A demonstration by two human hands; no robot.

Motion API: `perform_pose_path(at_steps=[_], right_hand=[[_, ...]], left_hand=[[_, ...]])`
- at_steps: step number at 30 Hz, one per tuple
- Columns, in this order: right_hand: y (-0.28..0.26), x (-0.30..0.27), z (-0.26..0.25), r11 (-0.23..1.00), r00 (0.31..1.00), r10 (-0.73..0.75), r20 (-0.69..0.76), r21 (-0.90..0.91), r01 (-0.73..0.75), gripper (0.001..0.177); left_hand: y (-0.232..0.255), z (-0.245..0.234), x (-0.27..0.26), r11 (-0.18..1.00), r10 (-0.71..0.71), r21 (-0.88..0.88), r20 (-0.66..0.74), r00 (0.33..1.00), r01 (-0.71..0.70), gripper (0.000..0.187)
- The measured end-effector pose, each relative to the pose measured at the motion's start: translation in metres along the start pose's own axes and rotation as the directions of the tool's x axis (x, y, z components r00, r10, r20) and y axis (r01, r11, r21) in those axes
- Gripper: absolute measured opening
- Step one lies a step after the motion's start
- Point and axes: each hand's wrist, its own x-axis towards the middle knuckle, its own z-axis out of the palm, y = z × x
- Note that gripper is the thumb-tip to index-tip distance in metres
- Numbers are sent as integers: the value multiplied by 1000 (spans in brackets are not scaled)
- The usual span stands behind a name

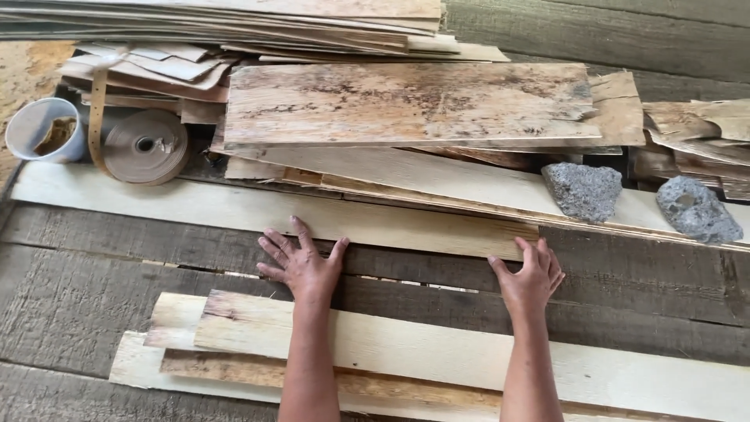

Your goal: The person uses a red utility knife to cut a small piece off a long wooden plank on a wooden workbench. They then pick up the plank, move it aside, and place it on a stack of other planks. The person repeats this process with another plank.

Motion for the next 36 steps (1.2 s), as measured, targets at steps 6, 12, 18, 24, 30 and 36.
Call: perform_pose_path(at_steps=[6,12,18,24,30,36], right_hand=[[-3,7,-12,998,997,55,55,5,-55,68],[14,8,2,997,999,44,4,55,-44,65],[18,13,0,997,998,44,44,58,-47,67],[27,11,3,999,999,-36,30,0,36,72],[6,14,-16,998,992,29,124,45,-35,65],[7,17,-4,996,987,81,142,-47,-75,62]], left_hand=[[-16,4,9,997,-11,-83,-85,996,4,109],[-22,-10,17,994,-49,-101,-73,996,41,120],[-13,-19,14,995,-64,-85,-54,996,59,123],[-13,-22,15,990,-81,-114,18,997,82,121],[-11,-25,15,990,-91,-105,59,994,97,123],[-15,-17,20,992,-91,-76,84,992,98,125]])
